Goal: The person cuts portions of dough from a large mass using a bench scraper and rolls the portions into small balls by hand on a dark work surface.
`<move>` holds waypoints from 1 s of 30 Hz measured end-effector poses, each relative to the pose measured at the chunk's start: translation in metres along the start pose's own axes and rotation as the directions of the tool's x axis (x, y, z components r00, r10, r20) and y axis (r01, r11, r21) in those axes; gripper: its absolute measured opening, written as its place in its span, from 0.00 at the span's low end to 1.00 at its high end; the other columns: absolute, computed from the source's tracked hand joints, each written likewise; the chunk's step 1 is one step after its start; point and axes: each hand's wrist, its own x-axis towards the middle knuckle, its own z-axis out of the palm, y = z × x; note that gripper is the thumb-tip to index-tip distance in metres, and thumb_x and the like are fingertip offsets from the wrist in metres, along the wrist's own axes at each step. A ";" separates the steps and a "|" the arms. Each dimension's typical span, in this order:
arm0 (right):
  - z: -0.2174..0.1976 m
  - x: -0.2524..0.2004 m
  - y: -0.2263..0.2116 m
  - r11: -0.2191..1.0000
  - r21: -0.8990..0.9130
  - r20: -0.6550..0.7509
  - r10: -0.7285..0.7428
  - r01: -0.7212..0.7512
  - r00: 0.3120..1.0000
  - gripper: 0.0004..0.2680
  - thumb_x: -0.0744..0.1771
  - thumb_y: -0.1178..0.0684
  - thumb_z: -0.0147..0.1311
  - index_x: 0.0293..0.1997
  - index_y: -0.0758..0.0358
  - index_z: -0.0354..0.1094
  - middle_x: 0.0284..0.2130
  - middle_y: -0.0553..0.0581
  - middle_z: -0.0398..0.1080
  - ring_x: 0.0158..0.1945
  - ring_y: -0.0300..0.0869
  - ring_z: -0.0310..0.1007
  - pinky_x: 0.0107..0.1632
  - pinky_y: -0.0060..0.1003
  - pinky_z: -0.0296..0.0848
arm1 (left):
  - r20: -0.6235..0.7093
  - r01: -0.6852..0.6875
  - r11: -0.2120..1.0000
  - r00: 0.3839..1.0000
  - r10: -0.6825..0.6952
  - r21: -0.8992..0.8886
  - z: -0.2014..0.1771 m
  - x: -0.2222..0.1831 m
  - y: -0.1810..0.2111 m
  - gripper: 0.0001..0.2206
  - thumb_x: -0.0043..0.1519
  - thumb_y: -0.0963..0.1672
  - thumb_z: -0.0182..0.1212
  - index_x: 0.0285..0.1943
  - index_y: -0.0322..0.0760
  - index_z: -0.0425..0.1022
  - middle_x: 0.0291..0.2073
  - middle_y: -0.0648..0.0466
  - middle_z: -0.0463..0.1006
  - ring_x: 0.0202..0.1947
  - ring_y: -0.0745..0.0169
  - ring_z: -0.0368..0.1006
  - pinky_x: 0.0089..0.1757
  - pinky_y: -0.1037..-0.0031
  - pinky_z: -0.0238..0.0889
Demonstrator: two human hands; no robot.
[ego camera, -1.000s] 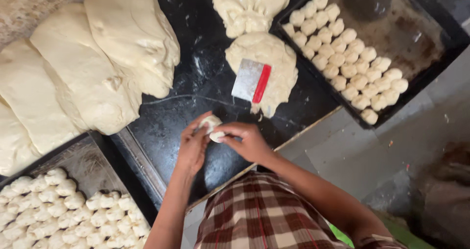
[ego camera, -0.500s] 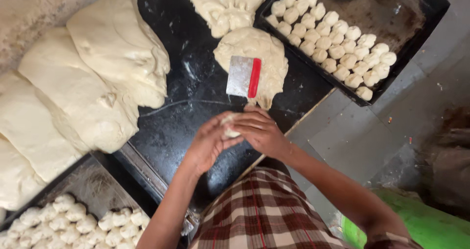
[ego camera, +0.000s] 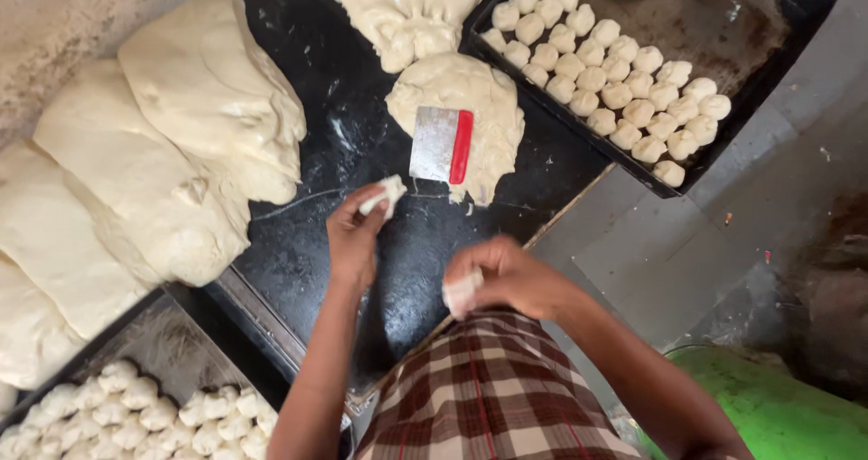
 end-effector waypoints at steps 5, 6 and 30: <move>-0.020 0.017 -0.018 0.993 -0.061 -0.508 0.052 -0.096 0.860 0.27 0.60 0.62 0.67 0.65 0.50 0.63 0.54 0.42 0.69 0.53 0.32 0.71 0.51 0.33 0.76 | 0.193 0.385 0.912 0.915 -0.355 -0.145 0.030 -0.011 0.018 0.13 0.60 0.36 0.64 0.53 0.33 0.77 0.44 0.47 0.82 0.43 0.60 0.79 0.42 0.71 0.74; -0.024 0.017 -0.023 0.993 -0.109 -0.488 -0.013 -0.046 0.873 0.26 0.60 0.61 0.66 0.65 0.51 0.63 0.54 0.46 0.70 0.51 0.36 0.73 0.50 0.33 0.76 | 0.235 0.418 0.896 0.895 -0.378 -0.148 0.041 -0.012 0.017 0.10 0.62 0.37 0.63 0.52 0.31 0.78 0.45 0.47 0.82 0.42 0.60 0.79 0.41 0.70 0.74; -0.142 0.007 -0.122 0.889 -0.371 -0.321 -0.394 0.268 0.861 0.19 0.68 0.55 0.57 0.68 0.59 0.62 0.65 0.58 0.67 0.66 0.46 0.71 0.67 0.38 0.73 | 0.415 -0.072 0.988 0.910 0.010 0.135 0.194 0.058 0.011 0.22 0.65 0.38 0.49 0.71 0.31 0.60 0.65 0.41 0.64 0.65 0.54 0.63 0.61 0.71 0.57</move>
